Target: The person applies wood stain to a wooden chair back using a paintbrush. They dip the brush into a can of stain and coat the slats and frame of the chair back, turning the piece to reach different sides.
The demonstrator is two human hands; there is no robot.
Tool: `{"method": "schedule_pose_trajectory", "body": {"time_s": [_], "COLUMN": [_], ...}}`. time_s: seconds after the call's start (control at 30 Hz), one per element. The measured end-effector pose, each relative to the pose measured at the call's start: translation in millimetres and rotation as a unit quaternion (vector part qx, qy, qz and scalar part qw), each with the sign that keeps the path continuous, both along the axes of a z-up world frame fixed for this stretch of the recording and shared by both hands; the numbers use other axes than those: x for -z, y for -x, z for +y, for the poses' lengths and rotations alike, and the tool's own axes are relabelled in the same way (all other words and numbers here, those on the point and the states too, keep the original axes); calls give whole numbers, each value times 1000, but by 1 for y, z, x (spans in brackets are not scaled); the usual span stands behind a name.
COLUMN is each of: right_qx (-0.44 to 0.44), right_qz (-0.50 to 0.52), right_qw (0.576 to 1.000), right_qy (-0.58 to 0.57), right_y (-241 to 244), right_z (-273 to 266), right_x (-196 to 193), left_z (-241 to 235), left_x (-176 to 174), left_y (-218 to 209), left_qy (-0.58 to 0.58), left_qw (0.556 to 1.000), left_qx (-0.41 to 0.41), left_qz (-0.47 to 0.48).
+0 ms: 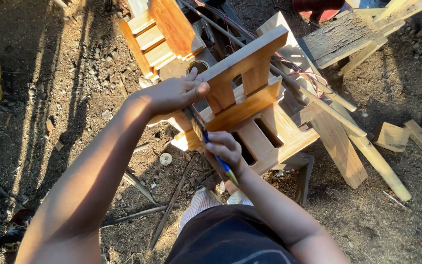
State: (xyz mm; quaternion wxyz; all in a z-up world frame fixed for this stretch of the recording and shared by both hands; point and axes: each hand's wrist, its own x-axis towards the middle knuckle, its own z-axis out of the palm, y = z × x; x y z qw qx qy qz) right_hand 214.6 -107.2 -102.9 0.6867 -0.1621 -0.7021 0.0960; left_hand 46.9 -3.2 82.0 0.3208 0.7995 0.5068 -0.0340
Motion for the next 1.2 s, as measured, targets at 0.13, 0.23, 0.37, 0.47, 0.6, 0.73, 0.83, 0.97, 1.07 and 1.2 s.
{"method": "schedule_pose_trajectory", "body": {"time_s": [0.13, 0.23, 0.37, 0.47, 0.6, 0.73, 0.83, 0.97, 1.07, 1.2], "right_qx": [20, 56, 32, -9, -100, -106, -46, 34, 31, -19], "right_qz": [-75, -130, -135, -144, -176, -191, -183, -165, -165, -181], "right_qw": [996, 987, 988, 988, 978, 973, 976, 983, 983, 979], "right_qy": [-46, -81, -69, -59, -41, -69, -105, -74, -68, -94], "right_y": [6, 31, 59, 67, 75, 45, 15, 11, 27, 20], "right_z": [-16, -20, -19, -14, -10, -24, -29, -23, -21, -18], "right_x": [4, -2, -21, -28, -7, -15, -15, -17, -21, -24], "left_z": [6, 6, 11, 11, 10, 12, 8, 5, 6, 11], "left_x": [9, 9, 24, 25, 18, 23, 16, 11, 13, 17], "left_y": [5, 4, 5, 7, 6, 9, 6, 1, 2, 8], "left_qy": [-1, 23, 4, -15, -7, -9, 5, 26, 27, 15], "left_qw": [1000, 999, 997, 995, 996, 997, 998, 997, 998, 999], "left_qx": [7, 7, 21, 30, 18, 39, 27, 15, 7, 18], "left_qz": [20, 46, 71, 90, 90, 72, 49, 73, 64, 39]}}
